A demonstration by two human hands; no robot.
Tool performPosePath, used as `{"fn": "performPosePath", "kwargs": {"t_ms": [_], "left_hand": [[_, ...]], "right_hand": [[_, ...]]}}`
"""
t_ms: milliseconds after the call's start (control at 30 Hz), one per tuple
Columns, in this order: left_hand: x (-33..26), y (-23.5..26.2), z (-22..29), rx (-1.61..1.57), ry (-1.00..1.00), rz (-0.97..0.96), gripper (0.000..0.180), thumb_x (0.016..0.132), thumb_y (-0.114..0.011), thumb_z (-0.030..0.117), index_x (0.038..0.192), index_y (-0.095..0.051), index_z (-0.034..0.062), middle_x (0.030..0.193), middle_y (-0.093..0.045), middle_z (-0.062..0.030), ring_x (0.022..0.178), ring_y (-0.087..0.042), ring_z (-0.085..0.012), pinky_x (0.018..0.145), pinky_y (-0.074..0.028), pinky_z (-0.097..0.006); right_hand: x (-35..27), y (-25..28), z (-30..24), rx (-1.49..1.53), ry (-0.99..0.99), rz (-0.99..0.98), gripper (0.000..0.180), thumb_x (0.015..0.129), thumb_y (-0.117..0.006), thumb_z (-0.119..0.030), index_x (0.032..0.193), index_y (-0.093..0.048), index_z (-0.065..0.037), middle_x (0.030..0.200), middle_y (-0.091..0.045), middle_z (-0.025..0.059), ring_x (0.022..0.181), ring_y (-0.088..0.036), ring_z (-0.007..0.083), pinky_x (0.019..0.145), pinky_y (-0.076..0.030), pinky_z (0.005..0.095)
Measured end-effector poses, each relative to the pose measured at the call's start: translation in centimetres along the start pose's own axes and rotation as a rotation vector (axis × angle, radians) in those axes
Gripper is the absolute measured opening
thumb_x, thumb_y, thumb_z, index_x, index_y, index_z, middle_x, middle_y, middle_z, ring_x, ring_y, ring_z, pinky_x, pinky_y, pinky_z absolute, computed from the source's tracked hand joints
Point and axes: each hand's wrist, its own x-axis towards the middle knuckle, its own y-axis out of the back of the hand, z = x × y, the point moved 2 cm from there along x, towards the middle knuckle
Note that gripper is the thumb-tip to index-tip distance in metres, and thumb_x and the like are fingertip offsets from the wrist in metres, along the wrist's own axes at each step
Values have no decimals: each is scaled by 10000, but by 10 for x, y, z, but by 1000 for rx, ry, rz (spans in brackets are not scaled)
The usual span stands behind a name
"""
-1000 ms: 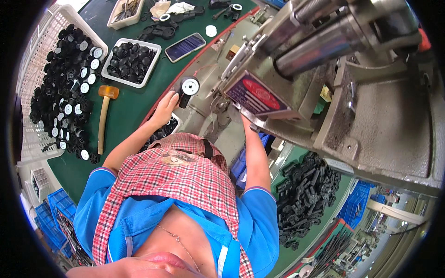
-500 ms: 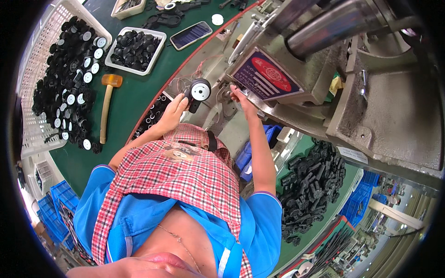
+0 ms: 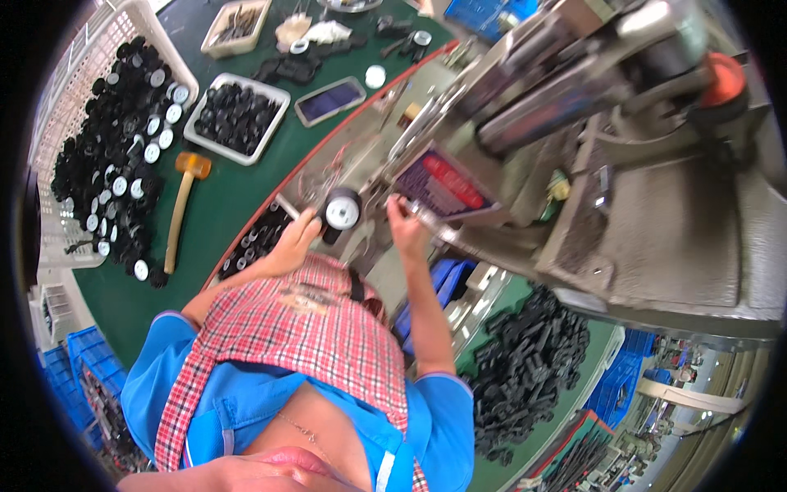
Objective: The person assembles small black shoe components by inserting white circular inserts into them using a press machine and a rubber mallet. The person repeatedly picks up parts, places them in the machine, operates the press, and taps the assembled parts with the mallet before moving them aside.
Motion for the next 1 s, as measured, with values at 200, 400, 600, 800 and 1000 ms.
{"fn": "performPosePath", "kwargs": {"t_ms": [200,400,600,800,1000], "left_hand": [[1,-7,10,30,1,-55,264,1034,-434,235,1074,-492,-19,816,-574,-166,749,-553,-259,716,-451,-369],[-1,-9,14,266,-195,25,250,989,-489,185,1147,-490,-9,817,-610,-241,774,-620,-428,663,-473,-450],[-6,38,36,564,-188,-287,339,890,-600,176,1140,-478,-17,882,-611,-247,864,-608,-432,727,-471,-501],[-18,88,66,641,-119,-497,330,903,-612,208,1154,-506,22,1004,-622,-177,951,-604,-371,818,-477,-438],[-30,73,68,456,147,-516,395,917,-598,228,1225,-477,13,995,-623,-222,944,-613,-385,813,-484,-437]], "right_hand": [[-8,9,-24,-297,156,-26,271,896,-673,-282,927,-706,-15,827,-690,169,727,-659,333,641,-518,356],[-53,-16,-89,679,-56,-315,504,773,-818,-162,1195,-582,-19,1007,-682,71,896,-647,148,814,-527,331],[-48,-13,-108,207,215,-535,546,738,-743,-162,1193,-483,-10,983,-633,230,926,-628,434,771,-513,445],[-48,-13,-134,77,355,-737,445,757,-701,-121,1125,-479,-8,959,-601,235,897,-603,448,735,-496,461],[-43,-25,-136,158,303,-780,370,761,-664,-68,1095,-510,-29,784,-620,209,795,-638,407,675,-494,466]]}}
